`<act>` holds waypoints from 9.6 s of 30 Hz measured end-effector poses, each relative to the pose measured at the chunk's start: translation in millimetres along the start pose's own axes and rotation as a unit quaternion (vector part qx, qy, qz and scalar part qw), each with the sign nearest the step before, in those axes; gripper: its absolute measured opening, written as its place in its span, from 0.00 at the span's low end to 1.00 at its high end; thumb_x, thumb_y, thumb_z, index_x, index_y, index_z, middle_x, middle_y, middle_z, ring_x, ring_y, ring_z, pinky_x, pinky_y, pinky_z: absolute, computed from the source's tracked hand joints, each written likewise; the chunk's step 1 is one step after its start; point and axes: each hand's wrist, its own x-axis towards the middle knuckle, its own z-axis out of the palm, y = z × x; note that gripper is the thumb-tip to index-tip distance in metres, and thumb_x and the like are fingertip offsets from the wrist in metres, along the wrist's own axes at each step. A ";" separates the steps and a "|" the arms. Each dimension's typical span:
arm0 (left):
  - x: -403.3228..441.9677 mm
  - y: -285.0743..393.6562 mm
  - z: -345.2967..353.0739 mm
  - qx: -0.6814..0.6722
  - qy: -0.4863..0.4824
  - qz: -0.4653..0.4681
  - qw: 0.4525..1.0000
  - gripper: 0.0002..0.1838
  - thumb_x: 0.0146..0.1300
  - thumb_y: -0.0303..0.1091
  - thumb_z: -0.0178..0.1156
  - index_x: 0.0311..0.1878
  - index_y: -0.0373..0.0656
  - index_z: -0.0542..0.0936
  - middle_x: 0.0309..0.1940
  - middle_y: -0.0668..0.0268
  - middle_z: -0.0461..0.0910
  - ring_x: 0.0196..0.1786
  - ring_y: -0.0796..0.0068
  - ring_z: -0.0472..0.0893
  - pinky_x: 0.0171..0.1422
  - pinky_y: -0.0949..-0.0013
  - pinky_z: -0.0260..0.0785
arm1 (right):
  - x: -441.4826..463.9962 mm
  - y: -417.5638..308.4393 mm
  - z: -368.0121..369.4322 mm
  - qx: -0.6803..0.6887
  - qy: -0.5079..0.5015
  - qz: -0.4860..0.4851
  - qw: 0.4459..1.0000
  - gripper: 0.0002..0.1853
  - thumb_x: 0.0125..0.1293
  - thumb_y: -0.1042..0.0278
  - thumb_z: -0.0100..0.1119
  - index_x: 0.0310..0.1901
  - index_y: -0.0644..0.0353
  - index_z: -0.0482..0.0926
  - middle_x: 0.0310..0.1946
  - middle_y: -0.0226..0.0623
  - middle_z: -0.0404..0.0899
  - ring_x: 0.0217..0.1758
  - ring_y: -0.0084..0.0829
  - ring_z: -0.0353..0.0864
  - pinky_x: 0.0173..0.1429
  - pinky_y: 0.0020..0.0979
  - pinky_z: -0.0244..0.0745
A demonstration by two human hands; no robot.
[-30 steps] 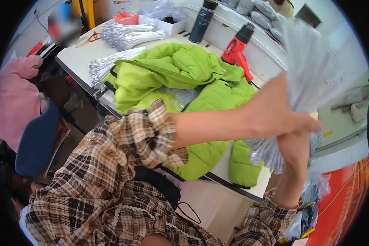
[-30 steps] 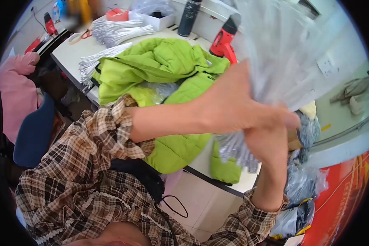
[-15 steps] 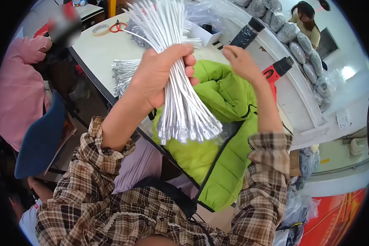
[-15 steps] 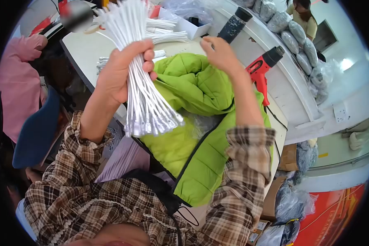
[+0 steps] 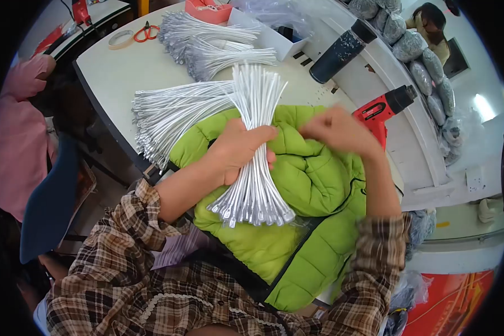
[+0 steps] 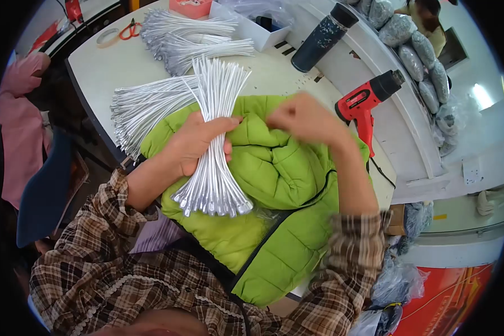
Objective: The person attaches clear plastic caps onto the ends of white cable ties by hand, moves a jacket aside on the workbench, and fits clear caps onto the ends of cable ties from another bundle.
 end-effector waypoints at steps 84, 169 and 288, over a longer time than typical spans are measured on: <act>-148.4 -34.5 -85.9 0.600 -0.144 0.255 0.745 0.08 0.49 0.25 0.52 0.34 0.35 0.76 0.22 0.61 0.76 0.22 0.68 0.74 0.24 0.69 0.68 | -109.0 -179.7 102.4 0.574 -0.057 -0.130 0.806 0.31 0.63 0.62 0.54 0.67 0.65 0.65 0.63 0.45 0.72 0.20 0.28 0.80 0.25 0.20 0.73; -215.4 -41.3 -141.8 0.229 -0.197 -0.031 0.953 0.10 0.66 0.31 0.50 0.44 0.34 0.74 0.22 0.63 0.74 0.19 0.73 0.72 0.25 0.71 0.68 | -186.6 -204.6 220.8 -0.188 0.053 -0.338 0.920 0.25 0.63 0.46 0.56 0.36 0.66 0.72 0.31 0.41 0.76 0.25 0.38 0.73 0.35 0.32 0.71; 19.7 48.1 -88.1 0.830 0.000 0.363 0.424 0.10 0.53 0.31 0.59 0.31 0.31 0.77 0.33 0.50 0.82 0.37 0.48 0.80 0.42 0.56 0.71 | -144.9 -27.9 171.0 -0.103 0.357 -0.096 0.924 0.05 0.54 0.78 0.60 0.34 0.63 0.80 0.38 0.33 0.79 0.35 0.32 0.74 0.44 0.28 0.65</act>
